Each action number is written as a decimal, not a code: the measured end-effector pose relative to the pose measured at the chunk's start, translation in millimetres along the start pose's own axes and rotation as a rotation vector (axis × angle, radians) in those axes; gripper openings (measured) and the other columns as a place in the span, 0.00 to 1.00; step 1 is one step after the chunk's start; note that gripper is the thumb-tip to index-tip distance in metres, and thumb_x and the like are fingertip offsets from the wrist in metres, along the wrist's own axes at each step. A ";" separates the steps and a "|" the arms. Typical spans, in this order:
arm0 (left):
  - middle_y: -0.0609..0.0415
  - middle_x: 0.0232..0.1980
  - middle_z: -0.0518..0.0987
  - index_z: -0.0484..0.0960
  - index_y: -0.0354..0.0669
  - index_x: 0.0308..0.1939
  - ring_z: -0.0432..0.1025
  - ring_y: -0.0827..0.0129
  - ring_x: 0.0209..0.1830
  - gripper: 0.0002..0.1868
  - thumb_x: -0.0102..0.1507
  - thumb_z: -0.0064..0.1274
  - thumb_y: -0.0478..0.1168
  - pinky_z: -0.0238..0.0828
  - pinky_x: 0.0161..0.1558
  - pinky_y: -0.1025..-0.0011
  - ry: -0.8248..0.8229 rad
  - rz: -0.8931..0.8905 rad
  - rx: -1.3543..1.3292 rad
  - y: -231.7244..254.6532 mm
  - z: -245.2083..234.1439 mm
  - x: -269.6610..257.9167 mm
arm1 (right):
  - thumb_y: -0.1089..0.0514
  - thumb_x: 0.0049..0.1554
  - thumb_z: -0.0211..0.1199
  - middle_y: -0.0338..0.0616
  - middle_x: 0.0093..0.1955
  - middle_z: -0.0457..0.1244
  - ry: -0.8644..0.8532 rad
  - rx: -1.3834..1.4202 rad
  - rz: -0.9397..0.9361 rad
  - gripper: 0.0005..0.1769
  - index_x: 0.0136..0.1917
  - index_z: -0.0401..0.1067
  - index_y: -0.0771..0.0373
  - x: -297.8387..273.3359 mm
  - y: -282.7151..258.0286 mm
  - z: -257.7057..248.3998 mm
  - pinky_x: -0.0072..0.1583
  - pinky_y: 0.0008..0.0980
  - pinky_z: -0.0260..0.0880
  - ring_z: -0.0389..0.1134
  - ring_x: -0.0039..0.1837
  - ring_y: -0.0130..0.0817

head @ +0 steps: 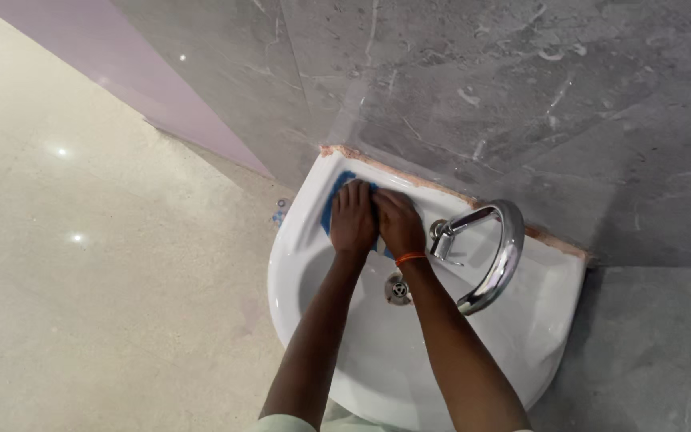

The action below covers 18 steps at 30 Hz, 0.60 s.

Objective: The person wipes the rim and basin of a white wall-mounted sink using a blue cloth. They move the cloth around the faucet and along the edges, then wipe the interior basin surface.

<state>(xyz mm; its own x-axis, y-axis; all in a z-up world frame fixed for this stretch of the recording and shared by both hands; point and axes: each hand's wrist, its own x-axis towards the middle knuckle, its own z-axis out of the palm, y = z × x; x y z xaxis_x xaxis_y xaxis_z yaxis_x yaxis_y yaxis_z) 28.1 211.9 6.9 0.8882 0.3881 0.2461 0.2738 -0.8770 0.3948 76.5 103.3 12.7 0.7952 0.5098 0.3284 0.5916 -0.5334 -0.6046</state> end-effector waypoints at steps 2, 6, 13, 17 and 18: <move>0.44 0.63 0.73 0.70 0.37 0.62 0.65 0.51 0.66 0.24 0.65 0.46 0.44 0.58 0.68 0.57 -0.031 0.029 0.028 0.1 -0.1 -4.0 | 0.65 0.59 0.60 0.47 0.62 0.69 0.010 0.020 0.065 0.14 0.58 0.78 0.63 -7.8 -2.8 -0.3 0.66 0.41 0.69 0.68 0.65 0.47; 0.44 0.63 0.73 0.70 0.37 0.63 0.65 0.49 0.67 0.24 0.65 0.46 0.44 0.57 0.70 0.56 0.018 0.049 -0.071 -1.1 -2.7 -0.4 | 0.66 0.60 0.60 0.46 0.63 0.69 -0.029 -0.004 0.064 0.14 0.58 0.78 0.63 -7.1 -1.7 -1.6 0.67 0.42 0.68 0.68 0.66 0.47; 0.40 0.61 0.72 0.70 0.36 0.58 0.66 0.48 0.63 0.20 0.65 0.45 0.42 0.61 0.66 0.56 -0.109 0.012 -0.093 -6.1 -3.7 8.8 | 0.67 0.56 0.61 0.48 0.61 0.69 -0.023 -0.022 -0.023 0.14 0.55 0.78 0.65 0.5 4.2 4.9 0.66 0.42 0.69 0.69 0.64 0.48; 0.41 0.59 0.72 0.70 0.37 0.58 0.66 0.49 0.60 0.19 0.64 0.44 0.41 0.62 0.64 0.56 -0.137 -0.031 -0.086 -5.6 -0.9 13.3 | 0.70 0.54 0.61 0.47 0.58 0.70 -0.009 -0.043 -0.102 0.13 0.52 0.79 0.66 9.7 7.5 3.2 0.64 0.40 0.72 0.71 0.61 0.46; 0.42 0.58 0.72 0.70 0.37 0.57 0.67 0.49 0.60 0.18 0.64 0.44 0.41 0.62 0.64 0.57 -0.181 -0.053 -0.086 -4.8 -0.6 12.0 | 0.70 0.53 0.61 0.47 0.57 0.71 -0.013 -0.039 -0.102 0.13 0.51 0.79 0.65 9.4 7.0 1.6 0.63 0.40 0.73 0.72 0.60 0.45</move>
<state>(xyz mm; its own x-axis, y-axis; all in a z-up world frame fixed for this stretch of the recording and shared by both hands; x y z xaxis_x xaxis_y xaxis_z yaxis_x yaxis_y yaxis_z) 37.2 221.0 8.5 0.9272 0.3692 0.0629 0.2964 -0.8261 0.4792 87.8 105.5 10.4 0.7289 0.5715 0.3769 0.6743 -0.5041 -0.5397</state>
